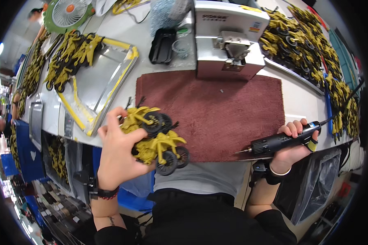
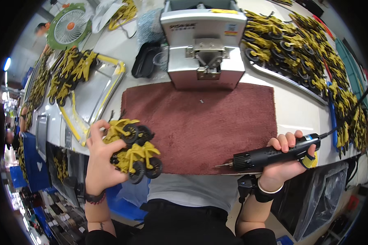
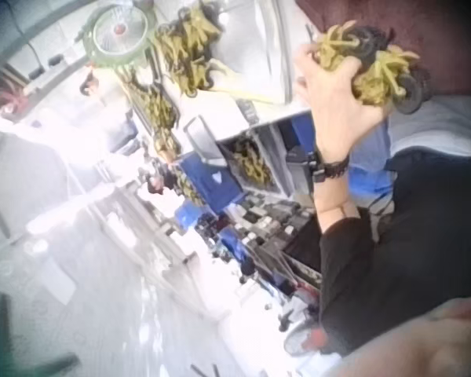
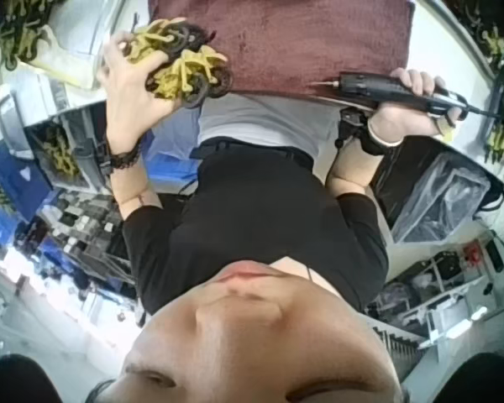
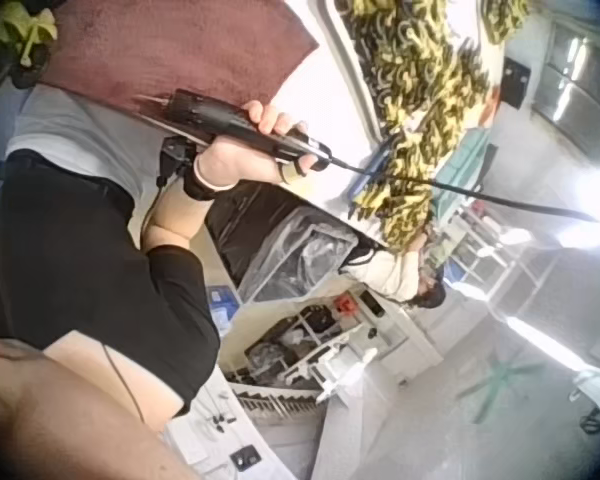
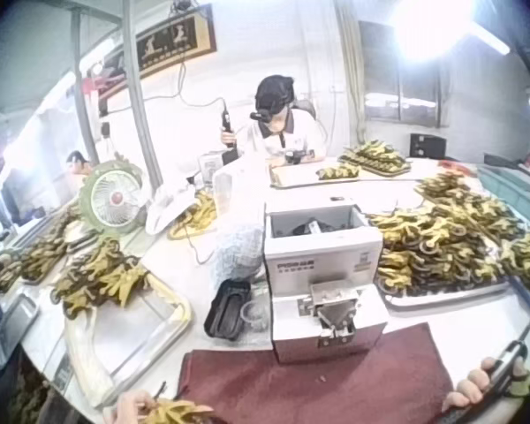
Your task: Assembling and applying heat treatment to model motorcycle parts in a manufacturing setting.
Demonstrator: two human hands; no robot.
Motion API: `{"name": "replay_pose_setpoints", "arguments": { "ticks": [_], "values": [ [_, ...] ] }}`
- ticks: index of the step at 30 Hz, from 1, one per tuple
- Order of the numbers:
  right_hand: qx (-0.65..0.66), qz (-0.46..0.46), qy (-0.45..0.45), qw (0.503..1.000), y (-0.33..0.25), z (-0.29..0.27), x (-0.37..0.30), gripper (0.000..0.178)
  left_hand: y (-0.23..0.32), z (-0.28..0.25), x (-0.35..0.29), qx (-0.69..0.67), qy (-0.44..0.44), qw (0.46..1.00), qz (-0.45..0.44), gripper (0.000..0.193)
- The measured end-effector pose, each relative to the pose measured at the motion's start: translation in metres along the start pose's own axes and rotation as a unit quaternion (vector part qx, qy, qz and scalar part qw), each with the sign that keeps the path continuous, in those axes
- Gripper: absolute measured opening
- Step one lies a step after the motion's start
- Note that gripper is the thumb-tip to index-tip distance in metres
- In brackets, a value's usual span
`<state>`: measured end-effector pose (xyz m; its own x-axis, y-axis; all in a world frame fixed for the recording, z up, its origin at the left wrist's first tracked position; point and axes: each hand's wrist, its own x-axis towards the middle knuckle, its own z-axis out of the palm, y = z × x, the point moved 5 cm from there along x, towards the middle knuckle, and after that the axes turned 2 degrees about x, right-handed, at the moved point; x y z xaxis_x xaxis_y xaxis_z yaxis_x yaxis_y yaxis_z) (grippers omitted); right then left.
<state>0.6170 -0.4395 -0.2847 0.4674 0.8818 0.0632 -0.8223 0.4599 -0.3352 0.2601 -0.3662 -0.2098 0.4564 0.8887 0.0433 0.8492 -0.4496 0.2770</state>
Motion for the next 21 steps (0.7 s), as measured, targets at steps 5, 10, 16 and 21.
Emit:
{"name": "replay_pose_setpoints", "arguments": {
  "ticks": [5, 10, 16, 21],
  "values": [
    [-0.042, -0.016, -0.028, 0.999, -0.003, -0.001, -0.001, 0.038, -0.05, -0.01, -0.083, -0.017, 0.053, 0.986, -0.156, 0.045],
    [-0.038, -0.01, -0.022, 0.999, -0.001, 0.001, 0.001, 0.038, -0.106, 0.025, -0.166, 0.089, 0.012, 0.946, -0.31, 0.044],
    [-0.015, -0.004, -0.032, 0.999, -0.002, -0.003, 0.0, 0.039, -0.22, 0.216, -0.248, 0.035, -0.084, 0.867, -0.49, 0.056],
    [-0.022, -0.004, -0.036, 0.999, -0.004, -0.004, 0.0, 0.039, -0.23, 0.192, -0.215, 0.034, 0.141, 0.901, -0.408, 0.033]
  ]
}}
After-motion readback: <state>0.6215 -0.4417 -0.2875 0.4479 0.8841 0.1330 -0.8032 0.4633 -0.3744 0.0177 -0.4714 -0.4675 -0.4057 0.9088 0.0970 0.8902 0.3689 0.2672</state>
